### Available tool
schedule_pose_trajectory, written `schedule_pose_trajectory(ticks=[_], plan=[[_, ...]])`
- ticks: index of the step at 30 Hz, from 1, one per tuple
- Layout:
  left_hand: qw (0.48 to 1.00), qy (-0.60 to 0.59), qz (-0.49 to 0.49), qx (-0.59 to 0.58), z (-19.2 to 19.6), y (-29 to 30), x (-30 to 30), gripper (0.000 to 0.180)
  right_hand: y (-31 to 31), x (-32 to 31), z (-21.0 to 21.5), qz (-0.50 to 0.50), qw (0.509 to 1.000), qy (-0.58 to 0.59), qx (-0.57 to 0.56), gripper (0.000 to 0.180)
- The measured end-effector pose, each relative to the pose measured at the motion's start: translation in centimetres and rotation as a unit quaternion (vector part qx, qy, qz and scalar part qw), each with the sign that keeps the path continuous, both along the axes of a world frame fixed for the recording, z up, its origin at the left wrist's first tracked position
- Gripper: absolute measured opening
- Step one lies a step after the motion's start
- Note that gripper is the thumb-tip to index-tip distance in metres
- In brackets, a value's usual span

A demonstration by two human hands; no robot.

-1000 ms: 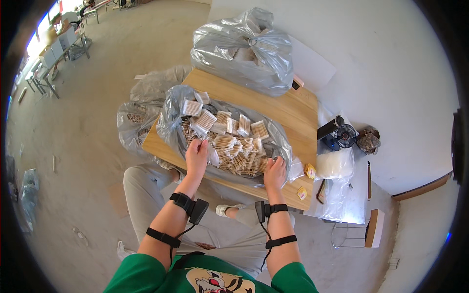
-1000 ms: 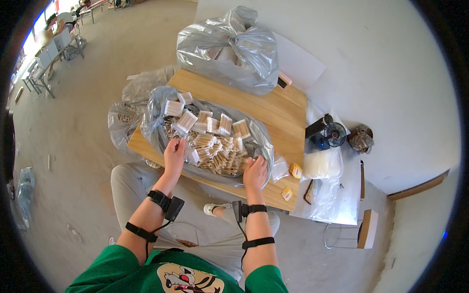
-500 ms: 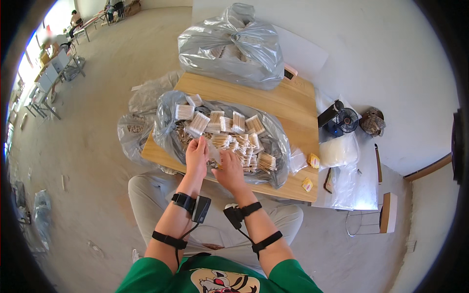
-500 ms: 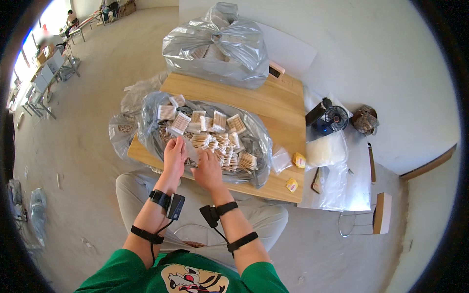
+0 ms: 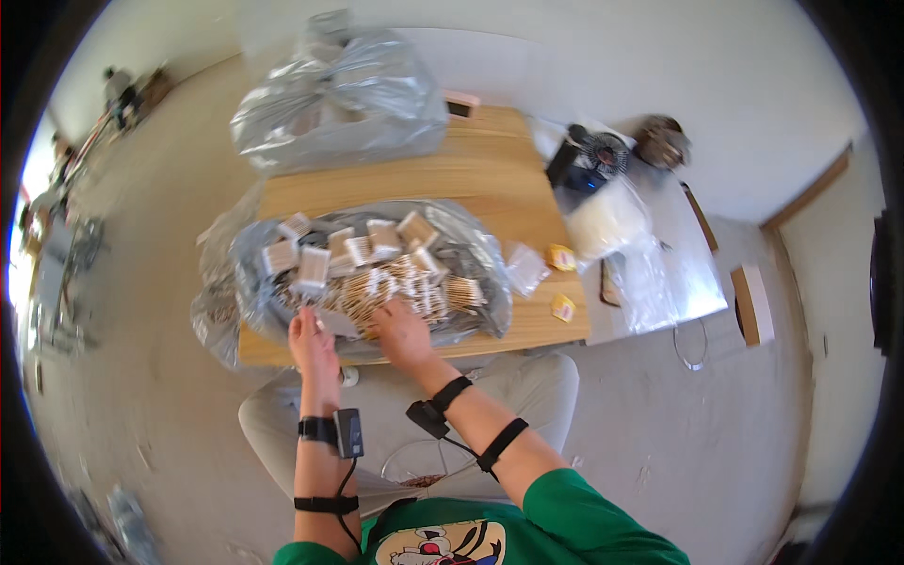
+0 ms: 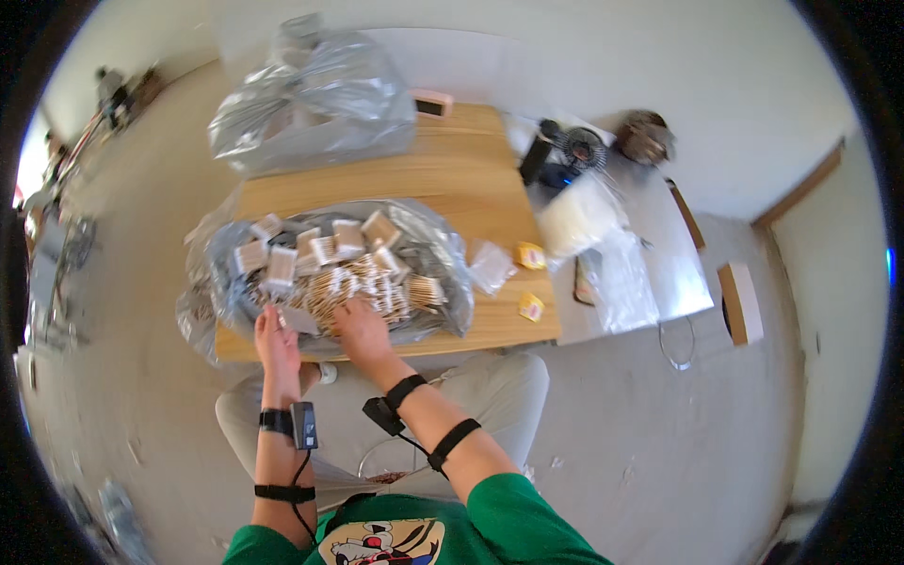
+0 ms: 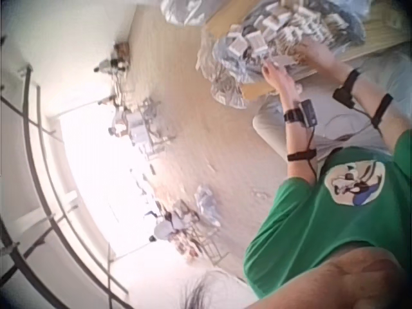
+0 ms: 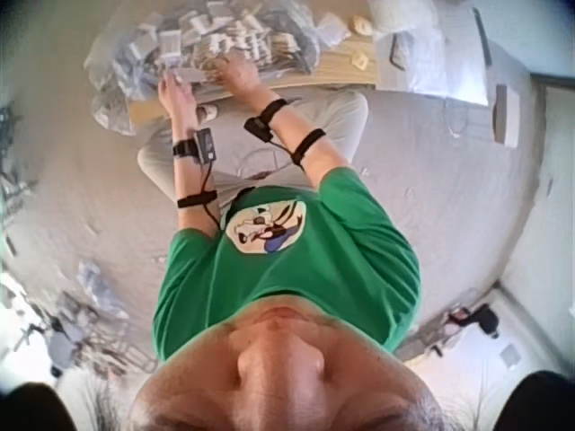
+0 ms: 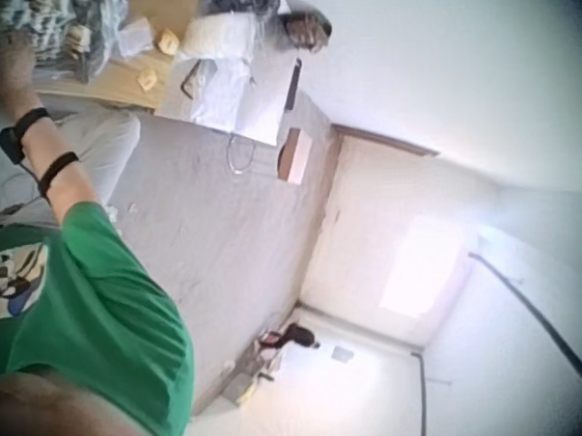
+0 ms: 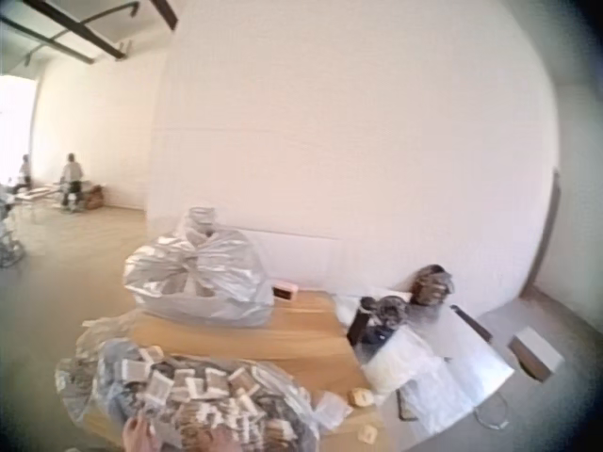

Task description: The person is sorting and placing small packaged items, possibly tea bags or condiments, into plastic bags.

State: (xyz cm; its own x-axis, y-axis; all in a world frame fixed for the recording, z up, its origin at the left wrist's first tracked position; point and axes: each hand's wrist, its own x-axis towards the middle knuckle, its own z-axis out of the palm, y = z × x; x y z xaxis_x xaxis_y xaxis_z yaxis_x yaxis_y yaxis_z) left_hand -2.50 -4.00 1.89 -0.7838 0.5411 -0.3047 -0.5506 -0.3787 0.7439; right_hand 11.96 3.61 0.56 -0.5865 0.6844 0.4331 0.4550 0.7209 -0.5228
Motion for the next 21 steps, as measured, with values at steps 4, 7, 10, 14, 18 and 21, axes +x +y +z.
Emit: schedule_pose_trajectory(ticks=[4, 7, 10, 14, 18, 21], plan=[[1.000, 0.021, -0.014, 0.003, -0.2, -0.7, -0.6, 0.022, 0.2, 0.4, -0.2, 0.040, 0.997, 0.055, -0.028, 0.007], [1.000, 0.021, 0.001, -0.022, 0.6, -0.3, 0.5, 0.023, 0.5, 1.4, 0.3, 0.044, 0.990, 0.119, -0.053, 0.006], [1.000, 0.020, -0.017, -0.011, 0.4, 0.4, 1.2, 0.024, 1.3, 2.9, 0.1, -0.004, 0.979, 0.174, -0.108, 0.007], [0.999, 0.012, -0.017, -0.030, 0.9, 0.4, 2.0, 0.023, 2.2, 4.3, 0.5, -0.103, 0.873, 0.226, -0.420, 0.011], [1.000, 0.017, -0.005, -0.022, 1.0, -0.8, 0.6, 0.022, 2.2, 7.2, 2.9, -0.119, 0.806, 0.367, -0.450, 0.010], [0.998, 0.044, -0.034, -0.019, 1.2, -0.8, 0.3, 0.022, 4.4, 13.0, 2.6, -0.171, 0.757, 0.495, -0.392, 0.011]])
